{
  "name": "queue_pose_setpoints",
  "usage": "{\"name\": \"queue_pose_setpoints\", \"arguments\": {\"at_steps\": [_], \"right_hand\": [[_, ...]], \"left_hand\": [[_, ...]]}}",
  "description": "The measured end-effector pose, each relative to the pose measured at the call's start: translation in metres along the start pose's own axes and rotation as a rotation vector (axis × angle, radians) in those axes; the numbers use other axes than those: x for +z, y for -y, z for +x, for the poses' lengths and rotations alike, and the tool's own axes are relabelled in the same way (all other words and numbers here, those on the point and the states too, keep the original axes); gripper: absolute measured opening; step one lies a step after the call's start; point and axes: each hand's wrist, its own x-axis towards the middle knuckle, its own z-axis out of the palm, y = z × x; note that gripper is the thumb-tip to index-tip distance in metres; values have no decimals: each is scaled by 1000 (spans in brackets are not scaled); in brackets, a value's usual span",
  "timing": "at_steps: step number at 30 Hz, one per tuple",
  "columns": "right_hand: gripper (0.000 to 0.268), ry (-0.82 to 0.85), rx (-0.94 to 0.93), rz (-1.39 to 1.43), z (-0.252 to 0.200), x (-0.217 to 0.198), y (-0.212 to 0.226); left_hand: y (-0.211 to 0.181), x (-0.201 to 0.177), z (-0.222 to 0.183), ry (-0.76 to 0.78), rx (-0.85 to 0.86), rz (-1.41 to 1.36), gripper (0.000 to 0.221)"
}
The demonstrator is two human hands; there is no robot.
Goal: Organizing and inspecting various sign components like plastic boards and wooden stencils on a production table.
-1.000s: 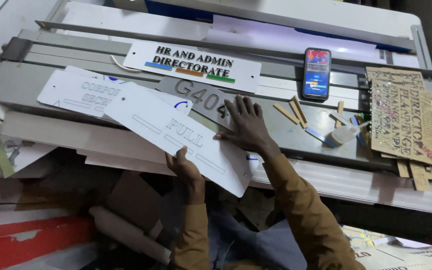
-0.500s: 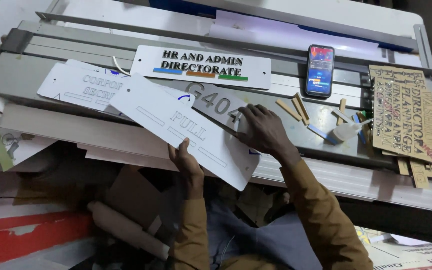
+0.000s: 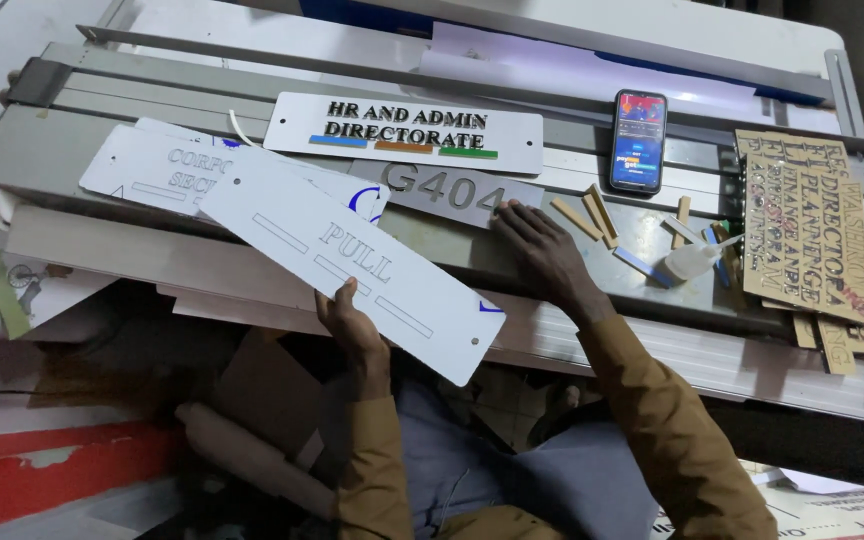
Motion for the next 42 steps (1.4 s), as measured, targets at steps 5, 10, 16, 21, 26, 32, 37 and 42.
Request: {"name": "queue_pose_setpoints", "arguments": {"at_steps": [5,10,16,21,26,32,37,42], "right_hand": [[82,-45,72,12,-8,-2,8],[77,-50,91,-38,-21,-38,38],[28,-339,134,-108,-22,-81,64],[44,-577,147,-54,-22,-96,47],[26,-608,353,88,-21,-123,50],[33,-587,519,273,-31,-105,88],[27,-609,521,375,-40,-79,112],[24,-653,480,340,-41,-73,111]], "left_hand": [[-19,4,3,-29,-2,-31,74],[-35,8,6,-56,19,-73,80],[-7,-13,16,26,89,-20,73],[-17,-5,-2,89,129,-47,69],[11,-29,9,-7,18,3,69],[2,-22,-41,-139,-93,30,70],[45,-62,-60,-314,-119,105,66],[38,-63,-71,-318,-154,91,70]]}}
